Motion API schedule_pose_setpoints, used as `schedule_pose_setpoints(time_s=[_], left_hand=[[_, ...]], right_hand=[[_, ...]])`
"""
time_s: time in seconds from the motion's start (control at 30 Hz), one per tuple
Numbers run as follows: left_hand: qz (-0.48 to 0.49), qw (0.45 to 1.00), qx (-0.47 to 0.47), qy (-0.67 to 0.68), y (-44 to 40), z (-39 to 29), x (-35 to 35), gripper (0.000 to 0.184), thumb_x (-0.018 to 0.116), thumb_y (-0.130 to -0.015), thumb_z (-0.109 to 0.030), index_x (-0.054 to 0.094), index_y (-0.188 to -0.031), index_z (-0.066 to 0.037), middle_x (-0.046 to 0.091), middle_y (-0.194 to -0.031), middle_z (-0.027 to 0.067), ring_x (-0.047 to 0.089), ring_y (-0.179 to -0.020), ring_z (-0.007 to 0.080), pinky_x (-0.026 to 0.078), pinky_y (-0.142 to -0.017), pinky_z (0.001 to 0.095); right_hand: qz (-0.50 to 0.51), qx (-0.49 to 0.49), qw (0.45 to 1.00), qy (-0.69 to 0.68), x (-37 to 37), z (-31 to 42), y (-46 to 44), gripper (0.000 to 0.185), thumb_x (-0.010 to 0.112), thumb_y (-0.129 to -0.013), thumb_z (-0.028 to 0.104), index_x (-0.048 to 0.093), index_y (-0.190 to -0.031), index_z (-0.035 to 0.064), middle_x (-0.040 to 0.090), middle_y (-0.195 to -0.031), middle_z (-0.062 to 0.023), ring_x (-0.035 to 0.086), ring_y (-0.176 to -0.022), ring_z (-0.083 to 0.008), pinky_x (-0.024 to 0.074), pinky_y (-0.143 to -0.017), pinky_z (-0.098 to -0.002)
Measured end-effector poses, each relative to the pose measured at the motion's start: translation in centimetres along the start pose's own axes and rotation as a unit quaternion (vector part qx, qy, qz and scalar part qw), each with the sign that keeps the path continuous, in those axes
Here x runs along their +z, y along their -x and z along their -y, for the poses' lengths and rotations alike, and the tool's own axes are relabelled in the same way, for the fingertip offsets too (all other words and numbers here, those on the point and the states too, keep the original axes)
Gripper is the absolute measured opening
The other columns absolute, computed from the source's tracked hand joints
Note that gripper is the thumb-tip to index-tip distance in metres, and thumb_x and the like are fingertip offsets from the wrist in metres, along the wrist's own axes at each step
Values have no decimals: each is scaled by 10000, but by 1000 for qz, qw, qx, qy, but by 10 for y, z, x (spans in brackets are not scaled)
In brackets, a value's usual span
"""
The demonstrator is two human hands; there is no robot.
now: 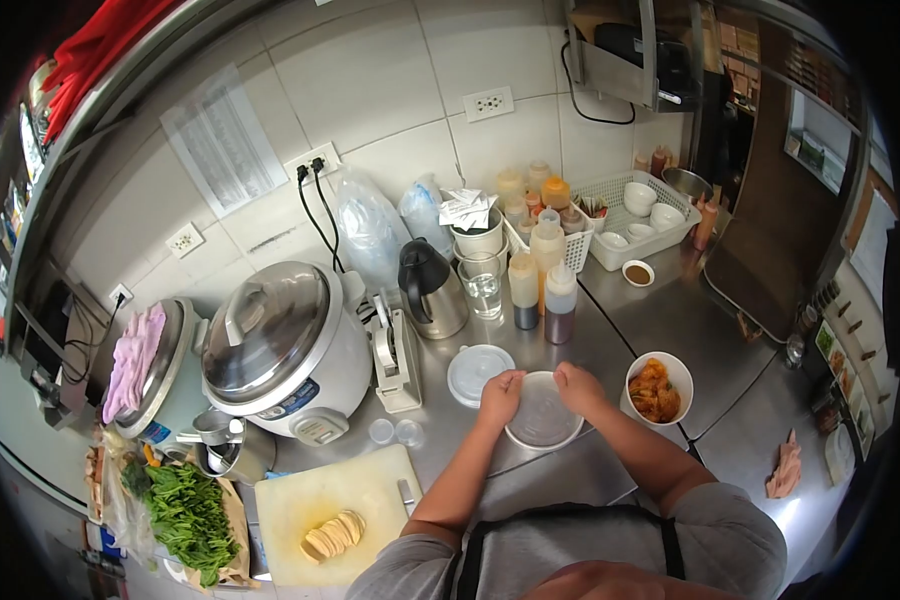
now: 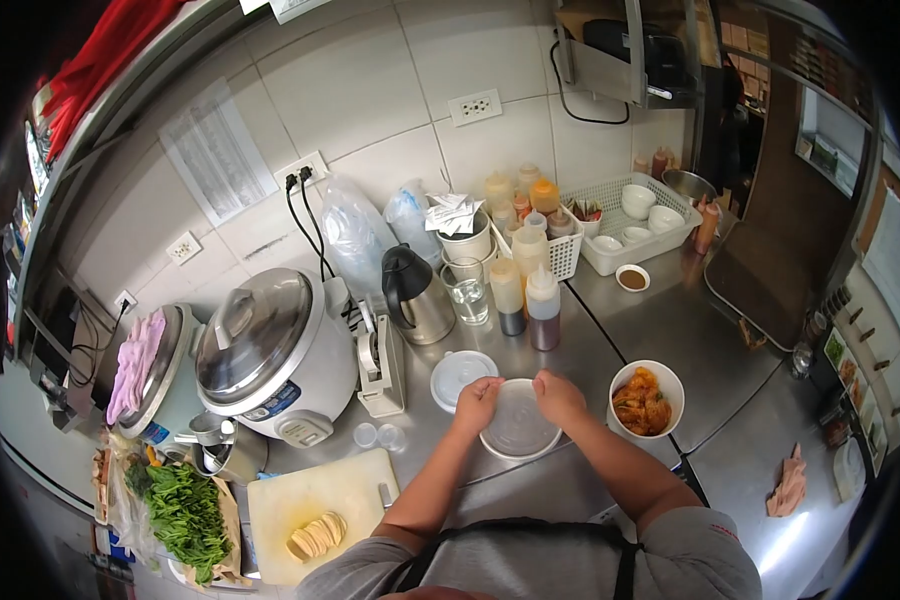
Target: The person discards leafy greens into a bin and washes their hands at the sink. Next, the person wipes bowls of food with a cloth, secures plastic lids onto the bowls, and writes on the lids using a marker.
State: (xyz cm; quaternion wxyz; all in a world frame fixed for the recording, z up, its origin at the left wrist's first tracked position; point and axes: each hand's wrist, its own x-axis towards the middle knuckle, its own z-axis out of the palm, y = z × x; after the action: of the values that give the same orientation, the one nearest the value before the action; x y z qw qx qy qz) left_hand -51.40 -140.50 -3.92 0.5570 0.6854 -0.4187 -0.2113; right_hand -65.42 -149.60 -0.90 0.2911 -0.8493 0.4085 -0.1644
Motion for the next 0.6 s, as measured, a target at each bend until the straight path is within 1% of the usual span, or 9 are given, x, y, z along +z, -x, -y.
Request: schedule_pose_setpoints(time_s=[0.03, 0.13, 0.23, 0.33, 0.43, 0.53, 0.57, 0.6], left_hand=[[-2, 1000, -4, 3, -1, 1, 0, 210, 474, -820, -175, 599, -875, -16, 617, -738, 110, 571, -663, 171, 436, -634, 269], [60, 993, -96, 35, -11, 2, -4, 202, 476, -828, -154, 599, -884, -3, 613, -783, 76, 545, -718, 121, 423, -663, 239], [60, 996, -34, -48, -18, 6, -3, 202, 484, -829, -162, 595, -885, -3, 601, -775, 49, 531, -709, 108, 418, -651, 231], [23, 997, -61, 47, -12, 15, 3, 202, 476, -822, -158, 595, -864, 0, 589, -708, 56, 527, -666, 103, 420, -619, 239], [-13, 990, -92, 106, -7, 13, 4, 191, 473, -817, -138, 587, -876, 4, 588, -736, 58, 524, -685, 102, 417, -634, 233], [15, 985, -103, 139, 0, 8, 5, 195, 462, -821, -134, 581, -885, 5, 593, -763, 71, 528, -711, 108, 416, -647, 229], [17, 989, -89, 116, 1, 8, 5, 196, 461, -823, -137, 582, -882, 4, 593, -761, 69, 528, -708, 108, 416, -646, 230], [18, 993, -77, 91, 3, 7, 2, 197, 460, -824, -140, 583, -880, 3, 593, -760, 67, 528, -705, 109, 417, -645, 231]], right_hand=[[2, -3, 1000, 4, 0, 0, -1, 224, 409, -828, 254, 511, -849, 55, 553, -814, -191, 521, -790, -364, 401, -682, -434], [-2, -6, 1000, -4, 1, -1, -6, 227, 403, -829, 253, 512, -847, 55, 557, -817, -194, 523, -781, -367, 401, -684, -435], [-14, 1, 1000, -5, 9, -9, -7, 241, 403, -829, 258, 518, -838, 47, 560, -823, -196, 524, -786, -366, 402, -693, -433], [-24, -13, 999, -28, 9, -12, -8, 260, 404, -828, 263, 525, -829, 33, 562, -822, -196, 527, -790, -363, 403, -702, -429], [-15, -36, 997, -64, 5, -14, -12, 278, 413, -820, 272, 529, -814, 19, 562, -822, -199, 528, -812, -359, 406, -706, -419], [26, -62, 994, -87, 6, -22, -20, 284, 426, -811, 274, 530, -789, 11, 558, -814, -202, 527, -805, -361, 407, -690, -412], [44, -71, 992, -91, 7, -26, -23, 284, 430, -809, 273, 530, -780, 9, 556, -809, -203, 526, -796, -363, 406, -682, -411], [40, -70, 992, -97, 7, -24, -22, 272, 439, -805, 262, 525, -770, 6, 550, -775, -200, 526, -759, -358, 404, -657, -402]])
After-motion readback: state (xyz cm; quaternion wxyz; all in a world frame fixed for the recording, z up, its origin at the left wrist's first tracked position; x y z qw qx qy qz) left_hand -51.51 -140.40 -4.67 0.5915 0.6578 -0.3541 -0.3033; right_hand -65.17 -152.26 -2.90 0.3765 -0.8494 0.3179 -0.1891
